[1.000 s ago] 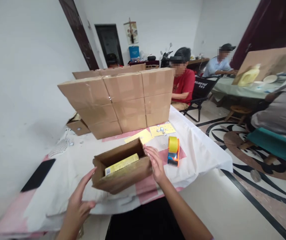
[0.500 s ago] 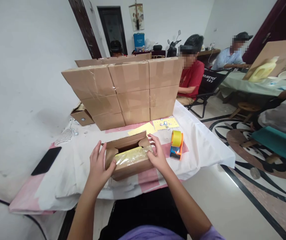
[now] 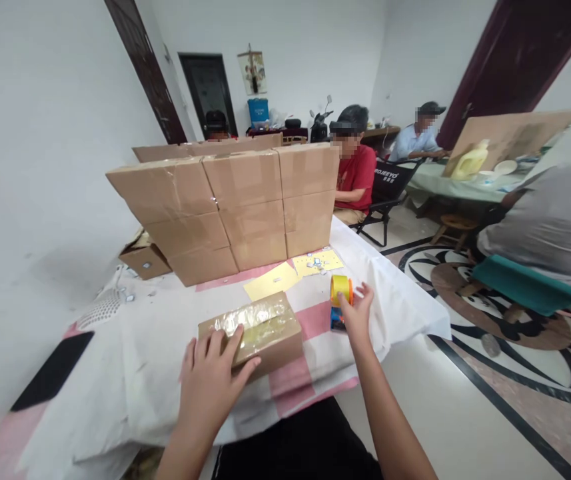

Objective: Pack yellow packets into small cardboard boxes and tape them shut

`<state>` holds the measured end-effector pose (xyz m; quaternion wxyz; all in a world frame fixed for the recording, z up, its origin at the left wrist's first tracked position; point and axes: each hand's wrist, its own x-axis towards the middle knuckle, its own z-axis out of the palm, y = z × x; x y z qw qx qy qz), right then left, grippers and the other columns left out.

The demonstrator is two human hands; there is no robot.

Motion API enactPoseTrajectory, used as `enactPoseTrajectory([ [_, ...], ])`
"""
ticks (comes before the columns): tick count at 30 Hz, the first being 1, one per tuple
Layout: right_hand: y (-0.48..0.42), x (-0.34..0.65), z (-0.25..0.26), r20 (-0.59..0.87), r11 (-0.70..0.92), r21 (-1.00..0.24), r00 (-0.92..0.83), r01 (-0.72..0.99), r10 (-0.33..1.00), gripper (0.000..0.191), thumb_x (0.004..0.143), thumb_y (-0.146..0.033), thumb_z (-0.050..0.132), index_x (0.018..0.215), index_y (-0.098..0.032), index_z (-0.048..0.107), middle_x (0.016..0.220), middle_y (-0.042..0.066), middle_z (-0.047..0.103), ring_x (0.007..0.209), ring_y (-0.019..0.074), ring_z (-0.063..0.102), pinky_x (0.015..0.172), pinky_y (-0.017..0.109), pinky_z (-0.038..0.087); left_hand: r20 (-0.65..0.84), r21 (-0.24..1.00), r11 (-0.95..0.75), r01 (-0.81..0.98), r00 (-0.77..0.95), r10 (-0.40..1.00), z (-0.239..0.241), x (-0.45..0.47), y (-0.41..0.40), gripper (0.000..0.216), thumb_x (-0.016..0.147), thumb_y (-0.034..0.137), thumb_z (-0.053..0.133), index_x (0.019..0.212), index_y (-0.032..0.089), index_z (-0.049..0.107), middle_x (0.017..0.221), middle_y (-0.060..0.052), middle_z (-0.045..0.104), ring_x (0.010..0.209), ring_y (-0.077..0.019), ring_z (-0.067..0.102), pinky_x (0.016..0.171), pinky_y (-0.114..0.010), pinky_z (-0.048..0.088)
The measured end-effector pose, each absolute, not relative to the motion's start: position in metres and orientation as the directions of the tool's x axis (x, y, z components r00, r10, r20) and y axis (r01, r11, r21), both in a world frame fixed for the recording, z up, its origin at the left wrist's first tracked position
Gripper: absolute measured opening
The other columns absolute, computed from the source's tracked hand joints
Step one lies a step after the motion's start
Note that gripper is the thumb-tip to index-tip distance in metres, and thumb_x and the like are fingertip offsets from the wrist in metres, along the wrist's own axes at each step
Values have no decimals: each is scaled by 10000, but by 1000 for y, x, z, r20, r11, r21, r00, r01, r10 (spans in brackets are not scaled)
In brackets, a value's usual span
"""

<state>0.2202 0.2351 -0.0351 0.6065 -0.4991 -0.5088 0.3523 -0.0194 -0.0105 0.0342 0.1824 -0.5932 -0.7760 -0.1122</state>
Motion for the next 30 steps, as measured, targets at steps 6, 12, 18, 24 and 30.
enactPoseTrajectory([
  [6, 265, 235, -46, 122, 118, -993, -198, -33, 973, 580, 708, -610, 771, 981, -105, 692, 947, 159, 765, 875, 313, 726, 761, 409, 591, 380, -7, 225, 974, -206, 902, 36, -22, 3, 581, 878, 621, 594, 1272, 206, 686, 1299, -149, 673, 1162, -349, 601, 921, -475, 454],
  [12, 220, 234, -18, 234, 211, -970, -235, -119, 943, 556, 745, -641, 754, 973, -140, 678, 940, 146, 783, 910, 316, 756, 808, 432, 600, 449, 84, 210, 974, -225, 865, 59, -6, 4, 475, 919, 556, 563, 1263, 247, 674, 1168, -114, 714, 1040, -318, 646, 892, -455, 444],
  [18, 126, 223, 5, 328, 285, -939, -251, -191, 911, 522, 927, -686, 513, 899, -193, 683, 770, 77, 730, 683, 240, 695, 603, 360, 576, 487, 539, -163, 826, -148, 861, 50, 76, 9, 268, 922, 454, 601, 1024, 242, 730, 1039, -98, 627, 998, -243, 634, 861, -366, 529],
  [24, 105, 225, 25, 509, 506, -860, -136, -61, 850, 592, 1004, -643, 367, 644, -225, 579, 557, 21, 537, 553, 191, 522, 541, 325, 464, 333, 857, -150, 493, -308, 891, 36, 108, 15, 242, 905, 422, 617, 808, 221, 710, 936, -67, 565, 923, -212, 618, 841, -344, 542],
  [30, 108, 231, 44, 667, 676, -737, -167, -6, 726, 549, 1058, -519, 278, 618, -241, 452, 547, -5, 453, 489, 155, 410, 533, 326, 368, 338, 863, -193, 466, -249, 908, 32, 103, 21, 365, 904, 524, 608, 767, 226, 768, 874, -60, 530, 857, -204, 590, 804, -342, 527],
])
